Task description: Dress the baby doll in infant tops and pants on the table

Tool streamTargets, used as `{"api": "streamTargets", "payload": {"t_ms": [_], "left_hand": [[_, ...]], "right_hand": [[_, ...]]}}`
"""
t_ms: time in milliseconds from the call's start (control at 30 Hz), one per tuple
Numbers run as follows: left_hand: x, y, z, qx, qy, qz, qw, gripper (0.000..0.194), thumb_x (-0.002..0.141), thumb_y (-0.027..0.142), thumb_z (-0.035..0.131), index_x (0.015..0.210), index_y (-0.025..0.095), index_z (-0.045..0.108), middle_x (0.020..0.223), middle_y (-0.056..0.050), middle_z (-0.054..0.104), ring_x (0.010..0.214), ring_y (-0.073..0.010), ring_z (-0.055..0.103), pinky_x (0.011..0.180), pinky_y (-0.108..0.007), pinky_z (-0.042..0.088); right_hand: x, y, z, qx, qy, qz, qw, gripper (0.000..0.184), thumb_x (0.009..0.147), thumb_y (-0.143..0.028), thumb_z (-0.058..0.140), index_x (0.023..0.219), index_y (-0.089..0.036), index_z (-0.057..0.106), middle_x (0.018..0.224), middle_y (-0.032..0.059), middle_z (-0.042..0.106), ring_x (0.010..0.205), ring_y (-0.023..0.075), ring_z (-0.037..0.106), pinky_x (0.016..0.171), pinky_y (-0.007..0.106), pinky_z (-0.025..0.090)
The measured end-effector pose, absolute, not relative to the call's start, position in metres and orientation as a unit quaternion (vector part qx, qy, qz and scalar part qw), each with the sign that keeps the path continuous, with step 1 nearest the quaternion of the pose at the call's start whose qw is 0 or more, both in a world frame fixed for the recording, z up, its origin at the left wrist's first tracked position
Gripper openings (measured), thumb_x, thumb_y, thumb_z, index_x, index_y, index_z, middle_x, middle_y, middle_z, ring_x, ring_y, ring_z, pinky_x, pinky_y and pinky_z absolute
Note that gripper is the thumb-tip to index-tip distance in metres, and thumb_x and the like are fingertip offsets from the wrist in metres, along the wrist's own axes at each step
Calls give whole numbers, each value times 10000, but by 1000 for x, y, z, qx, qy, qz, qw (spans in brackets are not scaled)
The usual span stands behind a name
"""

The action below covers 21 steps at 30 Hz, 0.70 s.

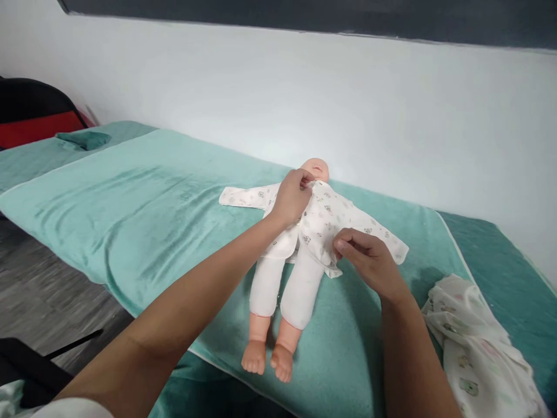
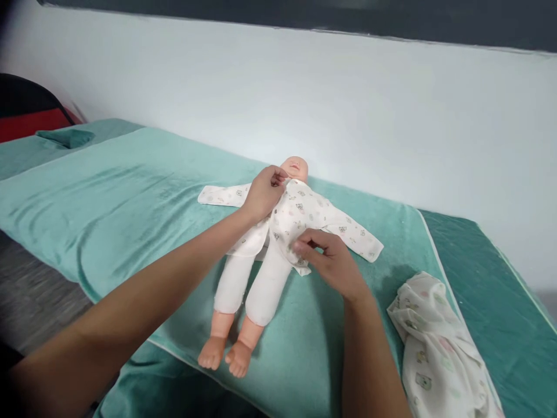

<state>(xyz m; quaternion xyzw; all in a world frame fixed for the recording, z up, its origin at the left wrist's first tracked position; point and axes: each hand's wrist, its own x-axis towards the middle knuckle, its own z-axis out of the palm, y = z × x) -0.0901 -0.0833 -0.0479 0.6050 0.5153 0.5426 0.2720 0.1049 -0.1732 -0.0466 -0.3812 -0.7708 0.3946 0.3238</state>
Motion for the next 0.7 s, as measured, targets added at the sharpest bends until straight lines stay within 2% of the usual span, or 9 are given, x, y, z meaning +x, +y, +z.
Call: {"api": "streamTargets", "payload": {"t_ms": [67, 133, 167, 233, 333, 400, 533, 633, 700], "left_hand": [[-97, -97, -55, 604, 504, 561, 260, 190, 841, 78, 523, 982, 192, 577, 1099, -62, 641, 989, -148, 603, 942, -300, 486], [-107, -118, -66, 590, 501, 582, 249, 182, 859, 116, 523, 1007, 201, 585, 1113, -57, 646, 1045, -155, 611, 984, -311, 483], [-114, -130, -73, 578, 507, 591, 243, 181, 873, 131, 508, 1016, 208, 588, 1106, -51, 653, 1063, -157, 615, 997, -316, 483], [-130, -156, -91, 546, 542, 598, 225, 178, 885, 155, 493, 1016, 220, 593, 1106, -40, 663, 1083, -160, 617, 1013, -326, 485], [-156, -193, -117, 520, 591, 553, 274, 209, 881, 188, 487, 1058, 215, 595, 1043, -46, 684, 988, -180, 655, 925, -348, 535], [-170, -213, -129, 535, 604, 509, 300, 285, 866, 177, 483, 1130, 220, 583, 1052, -53, 691, 1008, -196, 667, 931, -370, 544], [-183, -237, -137, 617, 618, 432, 224, 421, 839, 158, 525, 1249, 246, 561, 1266, -75, 651, 1210, -226, 601, 1087, -416, 469], [-182, -242, -137, 646, 646, 377, 153, 391, 852, 213, 579, 1244, 229, 579, 1310, -94, 644, 1262, -276, 567, 1097, -463, 443], [-178, -241, -137, 645, 673, 345, 113, 267, 870, 275, 609, 1129, 211, 623, 1313, -111, 646, 1251, -311, 567, 1059, -491, 450]], "right_hand": [[104, -170, -53, -390, -751, 362, 391, 285, 946, -449, 626, 762, -232, 640, 743, 16, 613, 731, 184, 568, 705, 337, 469], [97, -169, -58, -379, -748, 312, 447, 172, 928, -422, 660, 884, -257, 680, 932, 43, 685, 921, 228, 635, 868, 395, 510], [92, -170, -61, -368, -756, 288, 459, 145, 924, -408, 667, 969, -273, 694, 1073, 57, 702, 1060, 252, 637, 977, 437, 495], [81, -171, -65, -344, -786, 257, 443, 229, 934, -386, 656, 1145, -304, 685, 1342, 67, 652, 1323, 277, 544, 1155, 512, 388], [70, -173, -68, -323, -832, 242, 380, 349, 953, -371, 638, 1299, -321, 628, 1518, 48, 546, 1503, 270, 368, 1260, 570, 212], [70, -175, -70, -321, -842, 245, 358, 389, 950, -373, 647, 1333, -323, 606, 1557, 42, 508, 1544, 272, 296, 1272, 594, 156], [89, -192, -80, -353, -803, 296, 377, 457, 945, -373, 654, 1390, -351, 552, 1621, 20, 416, 1562, 262, 253, 1265, 579, 211], [106, -211, -97, -416, -764, 298, 392, 550, 927, -381, 671, 1445, -351, 486, 1627, 35, 388, 1525, 262, 320, 1243, 547, 272], [111, -221, -109, -490, -733, 264, 392, 558, 900, -416, 686, 1416, -295, 510, 1511, 93, 510, 1413, 289, 457, 1164, 542, 370]]}}
